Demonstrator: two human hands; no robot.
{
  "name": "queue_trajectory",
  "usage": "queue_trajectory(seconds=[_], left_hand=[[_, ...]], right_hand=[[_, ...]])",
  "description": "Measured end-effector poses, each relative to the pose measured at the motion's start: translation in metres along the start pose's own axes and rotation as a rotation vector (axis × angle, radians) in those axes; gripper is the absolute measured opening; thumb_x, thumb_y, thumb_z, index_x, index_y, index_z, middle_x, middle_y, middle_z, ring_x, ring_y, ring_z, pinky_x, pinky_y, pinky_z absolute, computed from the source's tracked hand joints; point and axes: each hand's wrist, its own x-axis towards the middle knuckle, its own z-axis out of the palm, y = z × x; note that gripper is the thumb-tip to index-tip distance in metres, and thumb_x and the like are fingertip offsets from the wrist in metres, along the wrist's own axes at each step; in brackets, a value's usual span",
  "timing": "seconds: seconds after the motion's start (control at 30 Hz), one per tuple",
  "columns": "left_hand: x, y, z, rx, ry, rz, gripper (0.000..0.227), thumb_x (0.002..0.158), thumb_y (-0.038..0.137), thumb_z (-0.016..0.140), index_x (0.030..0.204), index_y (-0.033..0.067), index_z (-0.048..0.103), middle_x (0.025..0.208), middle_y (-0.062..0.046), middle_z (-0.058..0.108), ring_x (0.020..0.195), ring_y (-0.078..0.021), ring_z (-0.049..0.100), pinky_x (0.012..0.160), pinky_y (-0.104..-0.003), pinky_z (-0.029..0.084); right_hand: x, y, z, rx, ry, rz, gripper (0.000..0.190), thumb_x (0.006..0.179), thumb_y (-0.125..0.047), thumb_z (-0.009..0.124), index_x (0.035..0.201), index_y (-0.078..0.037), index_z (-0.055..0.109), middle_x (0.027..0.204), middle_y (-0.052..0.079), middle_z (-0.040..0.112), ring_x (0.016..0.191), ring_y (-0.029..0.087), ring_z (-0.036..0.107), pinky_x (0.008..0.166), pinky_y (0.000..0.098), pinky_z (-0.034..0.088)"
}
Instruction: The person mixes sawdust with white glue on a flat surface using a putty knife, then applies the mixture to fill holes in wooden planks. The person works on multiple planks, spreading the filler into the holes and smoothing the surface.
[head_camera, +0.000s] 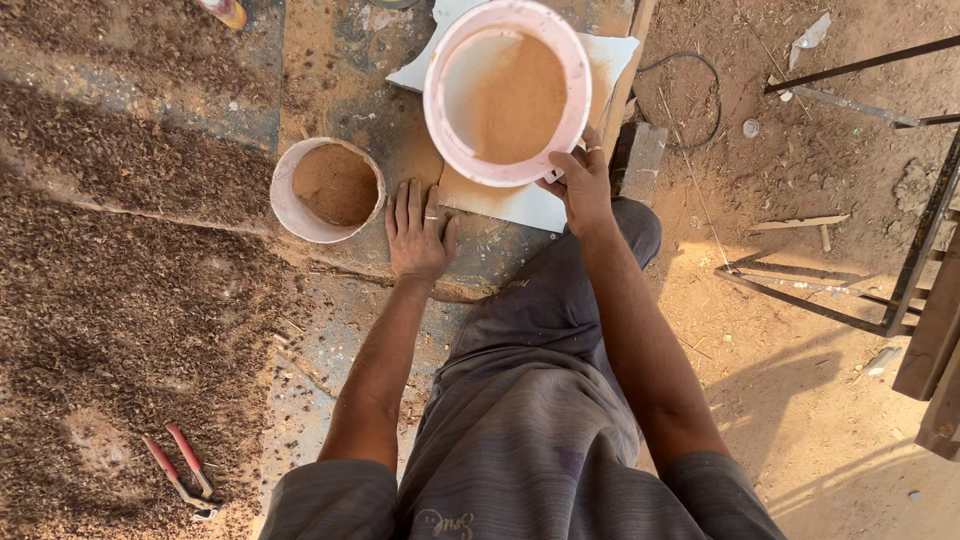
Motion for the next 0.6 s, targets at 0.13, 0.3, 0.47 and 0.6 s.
queue_trajectory(seconds=[0.13, 0.3, 0.47, 0.6], left_hand=[[-0.002, 0.003, 0.001, -0.021, 0.018, -0.013, 0.068, 0.108, 0.056, 0.037, 0.16, 0.0123, 0.035, 0.168, -0.018, 0.026, 0.156, -0.0356, 0.023, 0.128, -0.057, 0.016], [0.0, 0.003, -0.002, -0.031, 0.01, -0.021, 0.067, 0.107, 0.055, 0.037, 0.16, 0.0127, 0.037, 0.169, -0.017, 0.025, 0.156, -0.0354, 0.023, 0.128, -0.057, 0.016], [-0.003, -0.001, 0.003, 0.003, 0.047, -0.004, 0.063, 0.105, 0.054, 0.042, 0.153, 0.0137, 0.045, 0.154, -0.02, 0.04, 0.147, -0.0392, 0.035, 0.123, -0.059, 0.024], [-0.007, 0.0, 0.009, -0.195, -0.062, -0.072, 0.057, 0.106, 0.05, 0.051, 0.144, 0.0078, 0.054, 0.131, -0.02, 0.062, 0.123, -0.0365, 0.061, 0.112, -0.058, 0.044]], right_hand=[[0.009, 0.012, -0.008, 0.133, 0.03, -0.012, 0.069, 0.093, -0.006, 0.062, 0.155, -0.015, 0.032, 0.127, 0.005, 0.063, 0.105, 0.02, 0.07, 0.09, 0.0385, 0.063], [-0.002, -0.001, -0.002, 0.116, 0.037, -0.013, 0.07, 0.094, -0.006, 0.063, 0.156, -0.014, 0.033, 0.124, 0.006, 0.063, 0.104, 0.019, 0.07, 0.089, 0.0384, 0.064], [-0.041, -0.025, 0.043, -0.096, -0.166, -0.018, 0.064, 0.095, -0.009, 0.062, 0.156, -0.014, 0.041, 0.124, 0.009, 0.064, 0.106, 0.019, 0.067, 0.087, 0.0362, 0.063], [-0.07, -0.032, 0.093, -0.159, -0.36, -0.031, 0.064, 0.091, -0.01, 0.064, 0.151, -0.011, 0.042, 0.121, 0.012, 0.065, 0.104, 0.024, 0.07, 0.083, 0.0374, 0.067]])
